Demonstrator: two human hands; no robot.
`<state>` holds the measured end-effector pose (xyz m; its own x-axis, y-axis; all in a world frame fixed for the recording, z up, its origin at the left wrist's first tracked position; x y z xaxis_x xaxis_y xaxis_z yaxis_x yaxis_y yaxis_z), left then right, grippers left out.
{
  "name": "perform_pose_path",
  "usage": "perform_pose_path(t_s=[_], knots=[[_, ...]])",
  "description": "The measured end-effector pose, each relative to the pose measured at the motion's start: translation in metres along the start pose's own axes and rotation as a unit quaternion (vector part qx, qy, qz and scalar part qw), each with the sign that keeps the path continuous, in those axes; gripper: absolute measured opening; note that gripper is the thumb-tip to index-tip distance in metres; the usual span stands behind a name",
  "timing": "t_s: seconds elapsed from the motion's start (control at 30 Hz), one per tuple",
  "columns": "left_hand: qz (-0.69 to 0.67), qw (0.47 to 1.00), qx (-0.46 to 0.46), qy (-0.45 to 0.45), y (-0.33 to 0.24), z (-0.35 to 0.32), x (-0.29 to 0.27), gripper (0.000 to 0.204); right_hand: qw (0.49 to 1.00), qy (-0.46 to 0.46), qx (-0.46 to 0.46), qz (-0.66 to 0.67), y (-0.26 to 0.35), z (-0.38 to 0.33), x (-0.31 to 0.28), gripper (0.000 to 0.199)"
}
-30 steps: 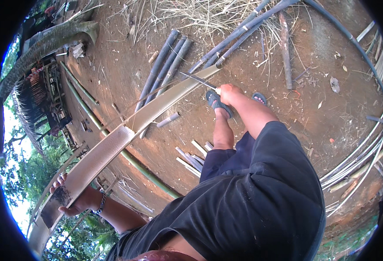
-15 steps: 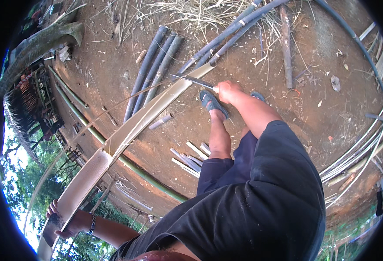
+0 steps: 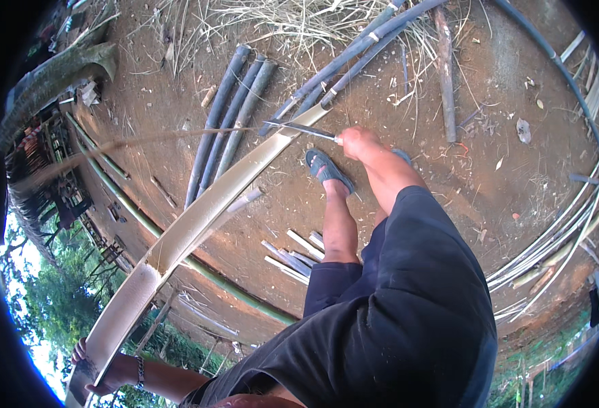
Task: The person uses a knife to split bamboo poles into smaller strips. They hold the bamboo with one hand and strike it with the knife to separate the sections, then arrange the split pieces on the ground.
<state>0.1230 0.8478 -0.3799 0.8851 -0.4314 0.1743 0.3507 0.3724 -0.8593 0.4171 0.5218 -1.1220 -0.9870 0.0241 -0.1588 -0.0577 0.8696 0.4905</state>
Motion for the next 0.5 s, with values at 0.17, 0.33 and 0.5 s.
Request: perform_pose_path(t_s=[0.17,0.33,0.5], knots=[[0.022,0.999,0.001,-0.032,-0.008,0.000,-0.034,0.063,0.985,-0.016,-0.069,-0.156,0.072,-0.066,-0.004,0.024],[0.013,1.000,-0.002,0.006,-0.004,-0.003,-0.026,0.061,0.969,-0.005,-0.204,-0.139,0.115,-0.098,0.021,0.020],[0.031,0.999,0.024,0.014,-0.010,0.002,-0.031,0.054,0.991,-0.029,-0.006,-0.127,-0.018,0.005,-0.017,0.020]])
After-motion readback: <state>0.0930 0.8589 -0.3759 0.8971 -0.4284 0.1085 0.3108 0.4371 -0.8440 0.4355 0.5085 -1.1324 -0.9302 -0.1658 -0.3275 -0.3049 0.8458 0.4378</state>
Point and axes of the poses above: each hand's wrist, its own z-axis towards the middle knuckle, its own x-axis out of the palm, y = z × x, the point moved 5 cm from there along z, towards the middle knuckle
